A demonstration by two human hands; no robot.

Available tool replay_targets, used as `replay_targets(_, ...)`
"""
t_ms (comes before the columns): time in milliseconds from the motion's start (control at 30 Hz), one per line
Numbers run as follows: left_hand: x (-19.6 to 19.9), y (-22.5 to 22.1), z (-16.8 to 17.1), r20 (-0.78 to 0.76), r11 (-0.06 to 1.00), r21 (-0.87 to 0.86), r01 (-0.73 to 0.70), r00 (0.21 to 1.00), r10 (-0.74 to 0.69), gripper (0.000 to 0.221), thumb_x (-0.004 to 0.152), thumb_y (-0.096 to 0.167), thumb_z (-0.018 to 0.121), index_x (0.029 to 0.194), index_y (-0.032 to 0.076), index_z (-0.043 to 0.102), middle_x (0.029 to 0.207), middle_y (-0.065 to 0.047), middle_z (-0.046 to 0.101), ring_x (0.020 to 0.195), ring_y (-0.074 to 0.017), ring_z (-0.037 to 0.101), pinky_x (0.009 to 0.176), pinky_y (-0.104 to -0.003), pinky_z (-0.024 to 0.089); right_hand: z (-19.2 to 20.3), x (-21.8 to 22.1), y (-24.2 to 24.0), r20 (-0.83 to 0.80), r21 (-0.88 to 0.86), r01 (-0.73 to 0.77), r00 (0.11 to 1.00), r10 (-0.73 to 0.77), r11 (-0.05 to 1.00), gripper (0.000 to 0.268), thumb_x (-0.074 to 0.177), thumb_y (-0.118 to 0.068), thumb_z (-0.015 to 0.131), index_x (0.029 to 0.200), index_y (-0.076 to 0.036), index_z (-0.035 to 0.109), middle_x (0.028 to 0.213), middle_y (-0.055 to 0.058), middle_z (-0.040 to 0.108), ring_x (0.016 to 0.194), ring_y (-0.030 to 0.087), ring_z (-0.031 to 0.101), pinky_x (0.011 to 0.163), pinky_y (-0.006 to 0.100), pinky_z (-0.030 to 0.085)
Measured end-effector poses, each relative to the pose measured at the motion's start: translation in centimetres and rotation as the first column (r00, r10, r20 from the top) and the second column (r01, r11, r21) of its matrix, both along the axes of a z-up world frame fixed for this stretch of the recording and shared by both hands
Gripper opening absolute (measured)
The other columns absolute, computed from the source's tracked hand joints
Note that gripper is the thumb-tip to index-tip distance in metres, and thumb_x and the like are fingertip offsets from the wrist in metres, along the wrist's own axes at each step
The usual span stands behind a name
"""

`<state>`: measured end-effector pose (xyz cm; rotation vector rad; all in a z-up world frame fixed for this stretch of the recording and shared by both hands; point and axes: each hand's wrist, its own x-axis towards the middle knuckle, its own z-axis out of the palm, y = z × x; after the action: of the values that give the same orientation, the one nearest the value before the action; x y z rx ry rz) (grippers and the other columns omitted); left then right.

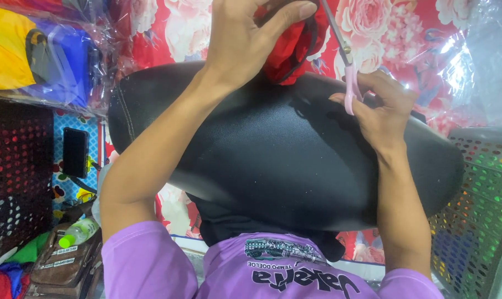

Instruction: Trimming excess threads with scissors, singeing them with a lighter, and inspecting the elastic of a red garment.

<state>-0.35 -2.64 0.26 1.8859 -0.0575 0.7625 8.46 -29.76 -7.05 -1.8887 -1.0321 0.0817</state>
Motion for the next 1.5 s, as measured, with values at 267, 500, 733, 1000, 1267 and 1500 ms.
replay_targets(267, 0.1, 0.0, 0.1, 0.0, 1.0, 0.013, -0.007, 1.0, 0.007, 0.017, 0.101, 0.017, 0.072, 0.098, 0.0, 0.072, 0.091, -0.007, 0.075, 0.084, -0.0182, 0.071, 0.077, -0.03, 0.055, 0.1, -0.1, -0.1, -0.018, -0.014, 0.004, 1.0, -0.004, 1.0, 0.021, 0.092, 0.001, 0.092, 0.105, 0.005, 0.076, 0.091, 0.011, 0.069, 0.077, 0.021, 0.053, 0.073, 0.034, 0.04)
replay_targets(500, 0.0, 0.1, -0.1, -0.016, 1.0, 0.011, 0.002, 1.0, -0.002, 0.017, 0.102, 0.017, 0.071, 0.102, 0.0, 0.072, 0.097, -0.008, 0.075, 0.09, -0.0205, 0.074, 0.08, -0.031, 0.057, 0.4, -0.2, 0.2, -0.013, 0.018, -0.007, 1.0, 0.007, 1.0, 0.02, 0.093, 0.006, 0.094, 0.099, 0.008, 0.074, 0.088, 0.013, 0.066, 0.075, 0.022, 0.051, 0.071, 0.034, 0.041)
replay_targets(733, 0.0, 0.1, 0.1, -0.017, 1.0, 0.013, 0.011, 1.0, -0.011, 0.019, 0.103, 0.018, 0.071, 0.098, 0.0, 0.07, 0.092, -0.006, 0.073, 0.086, -0.0195, 0.072, 0.078, -0.031, 0.056, 0.3, -0.2, 0.2, -0.019, 0.052, 0.02, 1.0, -0.019, 0.998, 0.022, 0.092, 0.008, 0.094, 0.1, 0.007, 0.074, 0.089, 0.014, 0.068, 0.075, 0.022, 0.053, 0.071, 0.033, 0.042)
replay_targets(1000, 0.0, 0.2, -0.1, -0.023, 1.0, -0.021, 0.017, 1.0, -0.017, 0.016, 0.102, 0.017, 0.072, 0.102, 0.0, 0.069, 0.096, -0.008, 0.074, 0.092, -0.0226, 0.076, 0.083, -0.031, 0.061, -0.2, 0.3, 0.0, -0.227, 0.115, 0.143, 0.967, -0.114, 0.983, 0.031, 0.092, 0.001, 0.089, 0.114, 0.001, 0.068, 0.111, 0.016, 0.068, 0.101, 0.024, 0.063, 0.088, 0.033, 0.05)
replay_targets(1267, 0.0, 0.2, 0.4, -0.014, 0.998, 0.059, -0.015, 1.0, 0.016, 0.02, 0.102, 0.019, 0.07, 0.1, -0.001, 0.075, 0.096, -0.008, 0.077, 0.092, -0.0216, 0.075, 0.084, -0.032, 0.057, 0.4, 0.1, 0.2, -0.151, 0.034, 0.081, 0.986, -0.075, 0.996, 0.024, 0.091, 0.005, 0.091, 0.108, 0.002, 0.075, 0.093, 0.011, 0.067, 0.083, 0.018, 0.054, 0.077, 0.03, 0.043)
replay_targets(1500, 0.0, 0.2, 0.3, -0.025, 0.999, 0.049, -0.012, 1.0, 0.013, 0.019, 0.103, 0.018, 0.07, 0.104, 0.0, 0.075, 0.1, -0.008, 0.077, 0.095, -0.0221, 0.075, 0.085, -0.032, 0.057, 0.3, -0.3, 0.1, -0.034, 0.018, 0.023, 0.999, -0.022, 1.0, 0.021, 0.092, 0.005, 0.091, 0.108, 0.004, 0.077, 0.089, 0.01, 0.069, 0.077, 0.02, 0.052, 0.074, 0.033, 0.039)
